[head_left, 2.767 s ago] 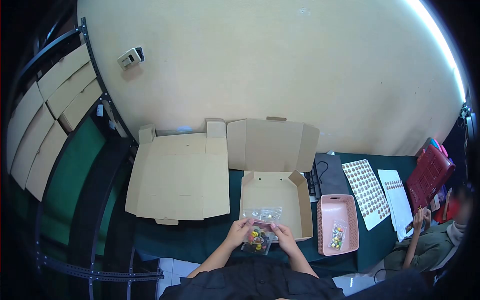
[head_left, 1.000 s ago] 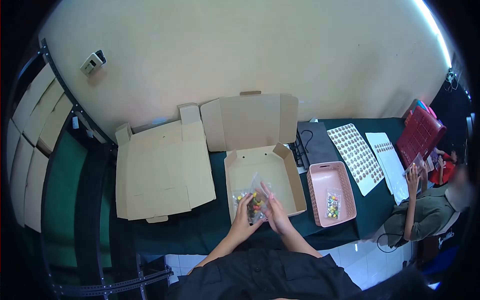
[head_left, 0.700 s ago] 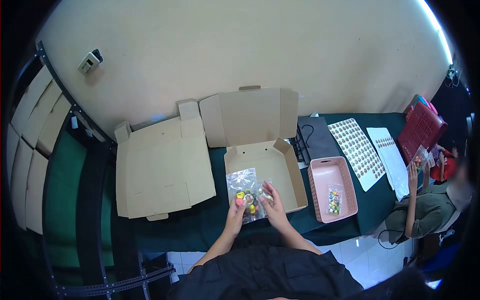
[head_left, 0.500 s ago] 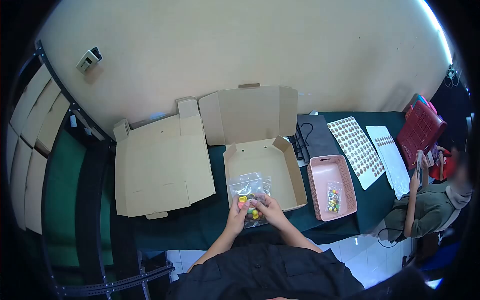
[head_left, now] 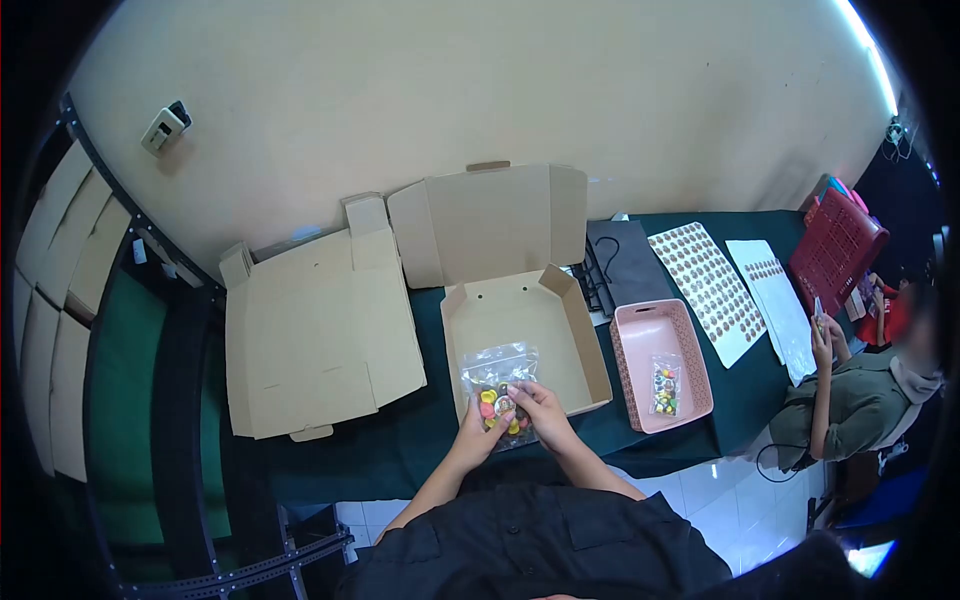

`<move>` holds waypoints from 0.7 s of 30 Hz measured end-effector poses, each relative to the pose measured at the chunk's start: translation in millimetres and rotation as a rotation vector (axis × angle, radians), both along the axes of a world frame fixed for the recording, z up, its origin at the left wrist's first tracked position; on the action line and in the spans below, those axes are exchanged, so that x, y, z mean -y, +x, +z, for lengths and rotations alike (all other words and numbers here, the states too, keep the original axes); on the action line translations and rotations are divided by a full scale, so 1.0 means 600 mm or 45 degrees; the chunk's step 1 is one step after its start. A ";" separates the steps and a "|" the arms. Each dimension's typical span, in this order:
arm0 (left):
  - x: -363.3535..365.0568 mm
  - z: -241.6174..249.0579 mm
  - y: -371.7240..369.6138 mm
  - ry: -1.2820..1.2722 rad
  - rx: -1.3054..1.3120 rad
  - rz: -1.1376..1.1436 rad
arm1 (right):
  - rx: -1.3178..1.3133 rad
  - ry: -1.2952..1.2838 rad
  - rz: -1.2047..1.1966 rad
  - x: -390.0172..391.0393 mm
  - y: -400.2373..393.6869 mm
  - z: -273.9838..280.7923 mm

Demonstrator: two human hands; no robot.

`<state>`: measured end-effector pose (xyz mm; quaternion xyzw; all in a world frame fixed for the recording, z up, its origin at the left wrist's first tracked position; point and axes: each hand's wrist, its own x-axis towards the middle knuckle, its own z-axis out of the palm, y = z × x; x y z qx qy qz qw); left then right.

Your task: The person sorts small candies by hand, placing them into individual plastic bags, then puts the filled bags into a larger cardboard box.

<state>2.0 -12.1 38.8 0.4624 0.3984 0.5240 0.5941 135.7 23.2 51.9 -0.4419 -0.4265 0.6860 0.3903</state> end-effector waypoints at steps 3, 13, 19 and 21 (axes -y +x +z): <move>-0.001 -0.011 -0.004 -0.136 0.069 -0.093 | -0.030 -0.033 -0.095 -0.003 0.006 -0.011; -0.032 -0.081 -0.033 -0.176 -0.149 -0.174 | 0.815 0.199 -0.558 -0.147 0.146 -0.151; -0.048 -0.165 -0.037 -0.238 -0.694 -0.268 | 1.198 0.453 0.017 -0.140 0.151 -0.258; -0.044 -0.182 -0.035 -0.202 -0.877 -0.314 | 1.139 0.332 0.181 -0.136 0.147 -0.247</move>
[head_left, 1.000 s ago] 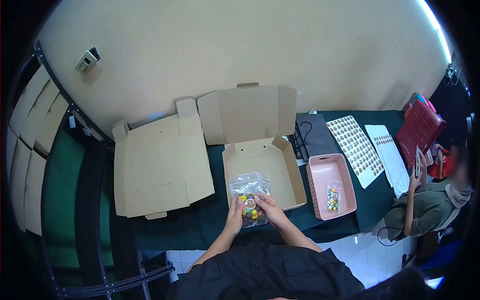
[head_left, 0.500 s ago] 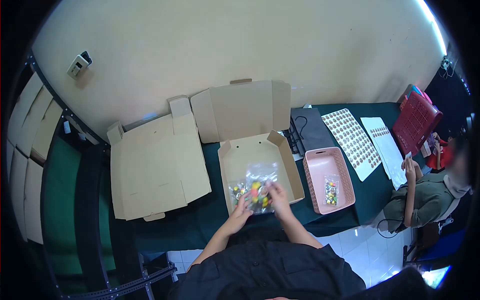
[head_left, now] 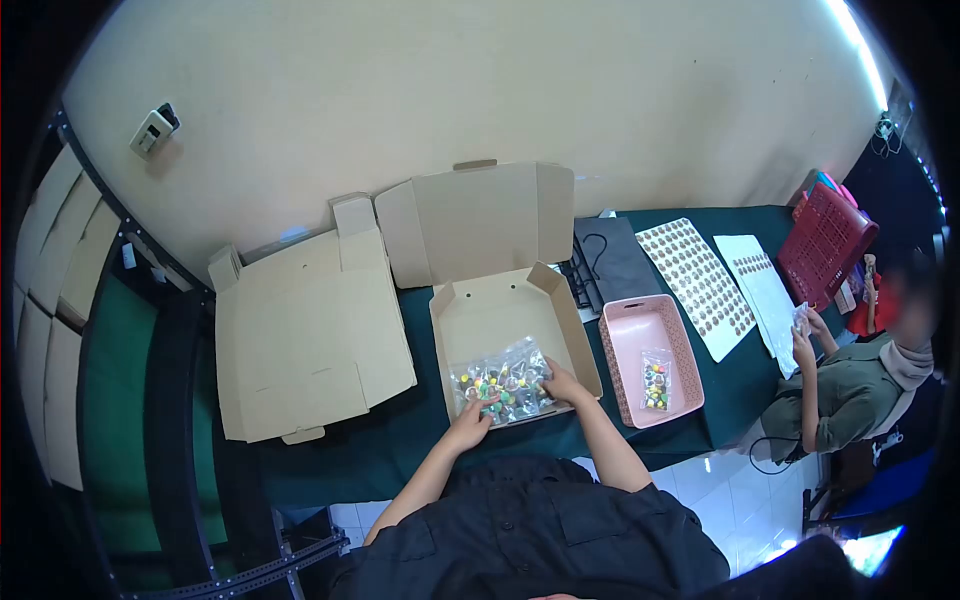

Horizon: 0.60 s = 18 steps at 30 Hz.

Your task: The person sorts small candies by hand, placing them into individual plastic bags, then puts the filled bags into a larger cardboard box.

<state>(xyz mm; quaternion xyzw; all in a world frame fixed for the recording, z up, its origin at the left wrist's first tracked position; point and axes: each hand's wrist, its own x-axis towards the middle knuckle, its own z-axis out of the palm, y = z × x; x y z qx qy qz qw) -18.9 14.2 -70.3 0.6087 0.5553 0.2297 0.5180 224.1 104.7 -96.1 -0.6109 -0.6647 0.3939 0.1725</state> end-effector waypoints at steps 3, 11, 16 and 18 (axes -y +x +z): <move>0.006 -0.019 0.005 0.114 -0.205 -0.065 | 0.019 -0.163 0.110 0.010 -0.007 0.016; 0.012 0.032 0.016 -0.037 -0.380 -0.017 | 0.528 -0.369 0.193 0.023 -0.009 0.076; 0.014 0.028 0.014 -0.010 -0.349 -0.013 | 0.230 0.350 -0.268 0.041 0.021 0.104; 0.014 0.027 0.015 -0.021 -0.333 -0.021 | 0.115 0.697 -0.519 0.031 0.057 0.113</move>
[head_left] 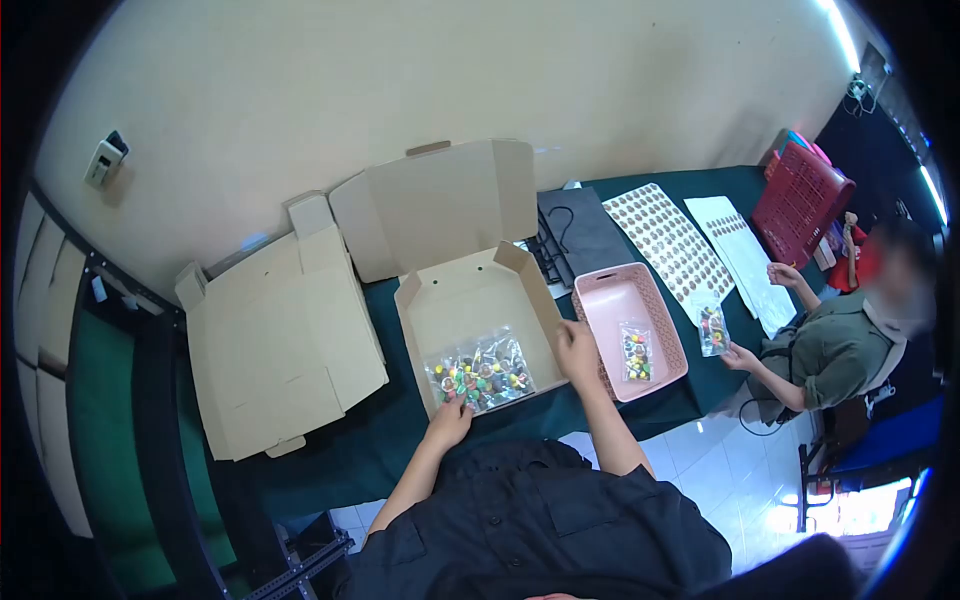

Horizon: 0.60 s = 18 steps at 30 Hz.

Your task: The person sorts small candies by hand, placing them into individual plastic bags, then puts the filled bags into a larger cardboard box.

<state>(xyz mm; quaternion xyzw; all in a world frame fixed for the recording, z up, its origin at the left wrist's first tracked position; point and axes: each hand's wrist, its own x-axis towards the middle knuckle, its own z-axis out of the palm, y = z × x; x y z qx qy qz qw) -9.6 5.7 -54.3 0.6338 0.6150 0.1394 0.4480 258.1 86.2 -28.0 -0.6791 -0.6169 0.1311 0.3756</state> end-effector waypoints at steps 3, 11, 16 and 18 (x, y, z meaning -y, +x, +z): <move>0.002 0.009 0.000 0.016 -0.071 -0.052 | 0.079 0.112 -0.323 0.003 0.081 -0.011; 0.001 0.011 -0.003 -0.007 -0.026 -0.089 | 0.473 -0.548 -0.636 0.061 0.185 -0.090; 0.002 0.016 -0.007 -0.008 -0.014 -0.077 | 0.366 -0.458 -0.515 0.050 0.185 -0.079; 0.003 0.015 -0.007 0.026 0.045 -0.027 | 0.165 -0.434 -0.502 0.038 0.178 -0.064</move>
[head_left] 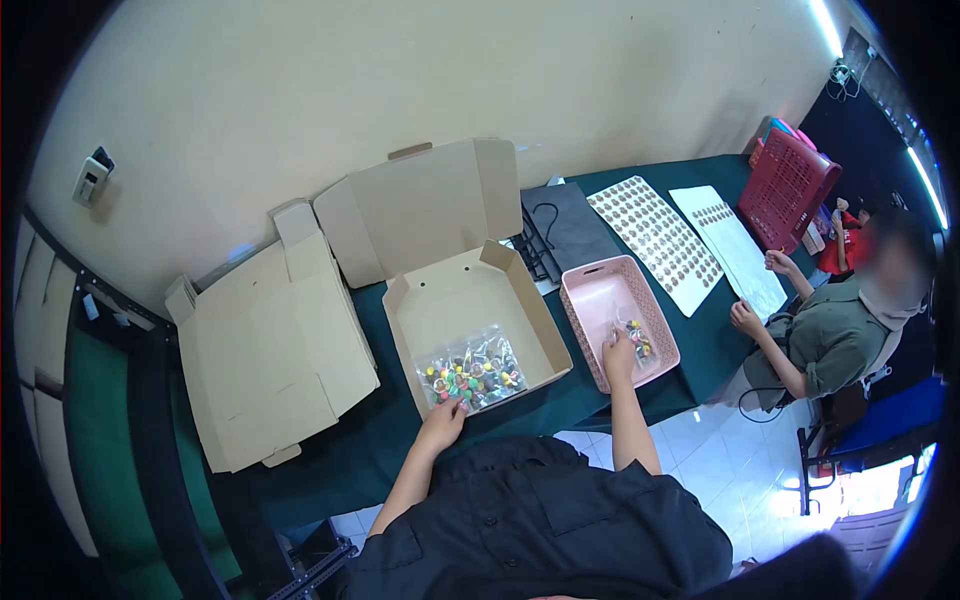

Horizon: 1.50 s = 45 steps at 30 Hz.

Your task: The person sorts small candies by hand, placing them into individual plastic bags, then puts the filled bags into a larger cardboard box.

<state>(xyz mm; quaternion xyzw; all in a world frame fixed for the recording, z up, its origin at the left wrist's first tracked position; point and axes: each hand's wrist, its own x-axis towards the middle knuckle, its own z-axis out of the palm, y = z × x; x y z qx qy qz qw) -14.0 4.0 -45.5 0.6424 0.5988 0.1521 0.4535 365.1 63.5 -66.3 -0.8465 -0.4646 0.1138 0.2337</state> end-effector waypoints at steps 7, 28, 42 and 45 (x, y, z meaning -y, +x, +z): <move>-0.013 0.045 0.008 0.069 0.395 0.053 | -0.360 0.678 0.256 0.007 -0.167 0.173; -0.004 0.080 0.028 -0.112 1.302 0.532 | -1.601 -0.069 1.031 0.060 -0.349 0.128; 0.007 0.120 0.034 0.031 1.147 0.392 | -1.964 -0.119 0.740 0.069 -0.358 0.162; 0.012 0.111 0.030 0.066 1.042 0.332 | -2.138 -0.054 0.594 0.068 -0.362 0.127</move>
